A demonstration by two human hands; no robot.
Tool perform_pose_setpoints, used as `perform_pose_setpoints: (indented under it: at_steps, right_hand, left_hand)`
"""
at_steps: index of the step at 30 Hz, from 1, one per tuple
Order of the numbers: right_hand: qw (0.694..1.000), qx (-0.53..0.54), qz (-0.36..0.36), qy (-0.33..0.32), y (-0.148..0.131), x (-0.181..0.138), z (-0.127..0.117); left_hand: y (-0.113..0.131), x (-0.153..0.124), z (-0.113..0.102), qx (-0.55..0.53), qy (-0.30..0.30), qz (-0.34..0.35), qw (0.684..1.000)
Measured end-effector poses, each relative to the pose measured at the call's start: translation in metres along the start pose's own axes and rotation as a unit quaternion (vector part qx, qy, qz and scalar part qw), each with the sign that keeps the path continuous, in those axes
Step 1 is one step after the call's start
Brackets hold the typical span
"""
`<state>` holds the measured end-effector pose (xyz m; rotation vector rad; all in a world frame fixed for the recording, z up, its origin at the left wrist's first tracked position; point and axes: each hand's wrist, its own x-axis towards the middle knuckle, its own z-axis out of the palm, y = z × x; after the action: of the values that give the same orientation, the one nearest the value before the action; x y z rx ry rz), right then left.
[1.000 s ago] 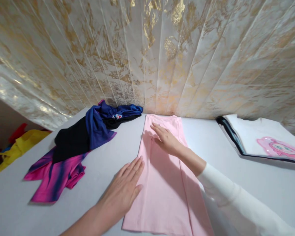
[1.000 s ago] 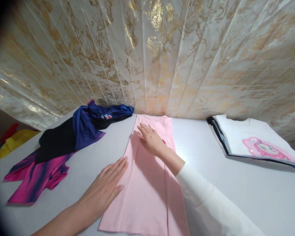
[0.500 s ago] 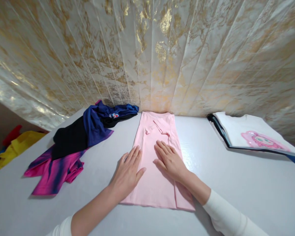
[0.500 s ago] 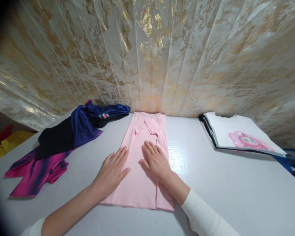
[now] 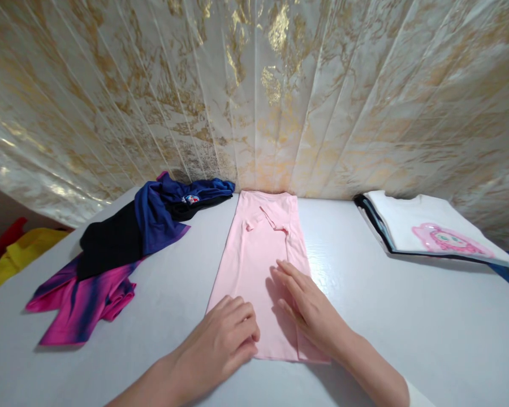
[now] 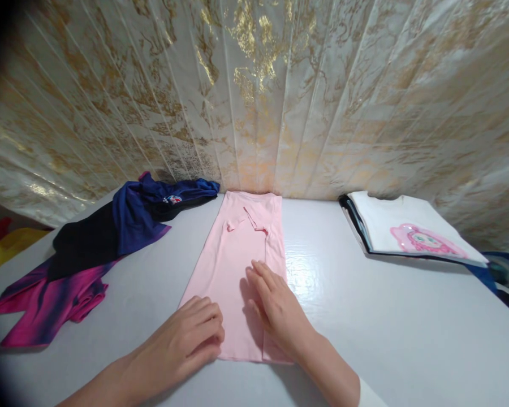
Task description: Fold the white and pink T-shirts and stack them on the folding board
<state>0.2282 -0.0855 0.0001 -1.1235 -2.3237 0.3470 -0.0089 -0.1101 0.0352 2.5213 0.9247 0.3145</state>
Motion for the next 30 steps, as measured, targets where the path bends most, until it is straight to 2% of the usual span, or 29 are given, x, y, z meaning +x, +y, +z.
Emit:
perform_pose_setpoints:
  at_steps: [4, 7, 14, 20, 26, 30]
  right_hand:
    - [0.986, 0.119, -0.004, -0.118, -0.032, -0.006, -0.012]
    - [0.975, 0.143, 0.007, -0.173, -0.047, -0.013, -0.011]
    - [0.977, 0.150, 0.027, -0.147, -0.046, -0.023, 0.006]
    - [0.981, 0.154, 0.005, -0.117, -0.044, -0.024, 0.009]
    - [0.988, 0.113, -0.019, -0.100, -0.043, -0.027, 0.016]
    - [0.987, 0.131, -0.021, -0.090, -0.041, -0.029, 0.017]
  left_hand:
    - [-0.004, -0.017, -0.003, 0.020, -0.030, -0.021, 0.999]
    - [-0.007, -0.026, 0.002, 0.033, -0.009, -0.016, 0.999]
    - [-0.007, -0.030, 0.013, 0.055, 0.059, 0.018, 0.997]
    - [-0.006, -0.027, 0.020, 0.072, 0.072, 0.037, 0.994]
    - [-0.005, -0.027, 0.025, 0.071, 0.098, 0.030, 0.992]
    - [-0.006, -0.028, 0.026, 0.068, 0.111, 0.044, 0.991]
